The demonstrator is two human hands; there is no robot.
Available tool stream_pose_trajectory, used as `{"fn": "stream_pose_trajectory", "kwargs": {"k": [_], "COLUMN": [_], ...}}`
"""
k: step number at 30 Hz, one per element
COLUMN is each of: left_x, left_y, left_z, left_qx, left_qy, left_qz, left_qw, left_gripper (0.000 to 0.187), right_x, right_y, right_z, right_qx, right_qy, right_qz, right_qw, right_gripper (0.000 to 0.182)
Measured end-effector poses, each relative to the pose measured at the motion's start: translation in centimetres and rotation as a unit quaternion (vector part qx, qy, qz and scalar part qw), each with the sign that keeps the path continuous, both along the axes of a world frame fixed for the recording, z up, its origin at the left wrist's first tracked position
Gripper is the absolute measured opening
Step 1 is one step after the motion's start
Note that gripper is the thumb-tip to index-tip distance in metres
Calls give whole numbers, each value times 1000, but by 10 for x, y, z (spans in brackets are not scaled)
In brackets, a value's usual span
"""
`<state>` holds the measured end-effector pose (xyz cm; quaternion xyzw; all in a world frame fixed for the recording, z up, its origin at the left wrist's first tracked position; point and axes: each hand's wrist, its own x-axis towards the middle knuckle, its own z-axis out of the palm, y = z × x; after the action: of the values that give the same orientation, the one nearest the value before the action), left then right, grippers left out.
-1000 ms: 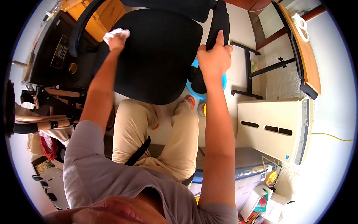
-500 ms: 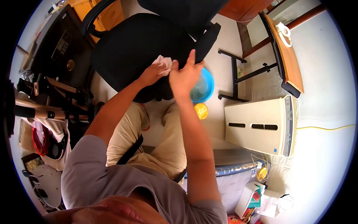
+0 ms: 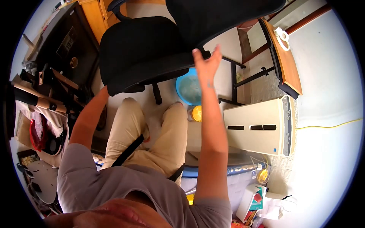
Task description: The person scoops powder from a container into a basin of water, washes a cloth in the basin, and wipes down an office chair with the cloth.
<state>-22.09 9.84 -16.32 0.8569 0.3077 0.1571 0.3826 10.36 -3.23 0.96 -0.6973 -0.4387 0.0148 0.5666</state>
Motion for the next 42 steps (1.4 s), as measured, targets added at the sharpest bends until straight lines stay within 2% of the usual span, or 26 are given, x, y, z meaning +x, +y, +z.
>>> {"fn": "stream_pose_trajectory", "kwargs": {"k": [2, 5, 8, 9, 12, 15, 18, 20, 21, 22, 23, 24, 25, 27, 28, 31, 32, 33, 34, 35, 36, 38, 41, 42], "left_x": [-23, -55, -75, -79, -90, -100, -105, -107, -105, -97, -98, -88, -71, -33, -15, 40, 59, 75, 92, 103, 112, 99, 44, 25], "left_y": [8, 12, 8, 4, -8, -24, -32, -33, -33, -34, -25, -21, -17, -18, -23, -60, -56, -75, -92, -105, -122, -131, -147, -150], "left_z": [-2, -6, -11, -12, -14, -8, 9, 28, 39, 50, 70, 95, 113, 156, 175, 211, 198, 195, 197, 189, 176, 166, 205, 209], "left_qx": [-45, -104, -151, -167, -205, -242, -305, -385, -430, -492, -221, -285, -325, -347, -338, -325, -279, -227, -196, 12, 265, 342, 193, 222], "left_qy": [29, 68, 96, 100, 111, 110, 90, 10, -98, -255, -133, -182, -231, -289, -254, -275, -255, -222, -134, -85, -156, -116, 30, 50], "left_qz": [16, 40, 53, 54, 53, 50, 57, 67, 54, 5, 112, 122, 206, 144, 149, 42, -34, -55, -113, -228, -252, -222, -192, -185], "left_qw": [998, 991, 982, 979, 971, 963, 946, 920, 896, 832, 960, 933, 894, 881, 894, 904, 925, 947, 965, 970, 918, 906, 962, 956], "left_gripper": [40, 40, 40, 40, 39, 39, 39, 39, 39, 34, 31, 32, 35, 41, 42, 41, 39, 38, 38, 37, 31, 27, 29, 35], "right_x": [35, 32, 28, 23, 15, -4, -13, -14, -19, -25, -30, -36, -42, -46, -47, -55, -52, -49, -48, -48, -48, -46, -50, -52], "right_y": [28, 41, 65, 68, 57, 38, 23, 16, 8, 0, -8, -17, -25, -31, -35, -46, -43, -38, -38, -40, -41, -43, -42, -44], "right_z": [1, 23, 13, 9, 9, 14, 4, -8, -9, -9, -7, -5, -3, -10, -13, 1, -4, -6, -9, -8, -5, -5, -12, -12], "right_qx": [31, 63, 64, 66, 55, 77, 103, 120, 123, 127, 129, 129, 130, 153, 149, 132, 140, 157, 171, 157, 145, 150, 165, 156], "right_qy": [67, 157, 218, 211, 228, 267, 232, 222, 227, 233, 220, 217, 215, 205, 191, 169, 175, 173, 171, 179, 185, 176, 171, 168], "right_qz": [-31, 109, 158, 99, 76, 87, 95, 79, 89, 99, 100, 102, 102, 111, 105, 101, 101, 103, 104, 97, 91, 108, 112, 103], "right_qw": [997, 980, 961, 970, 969, 957, 963, 964, 962, 959, 962, 962, 963, 960, 965, 971, 969, 967, 965, 966, 968, 967, 965, 968], "right_gripper": [87, 80, 69, 61, 59, 58, 57, 59, 59, 59, 60, 60, 60, 60, 59, 58, 57, 57, 58, 58, 58, 57, 56, 58]}}
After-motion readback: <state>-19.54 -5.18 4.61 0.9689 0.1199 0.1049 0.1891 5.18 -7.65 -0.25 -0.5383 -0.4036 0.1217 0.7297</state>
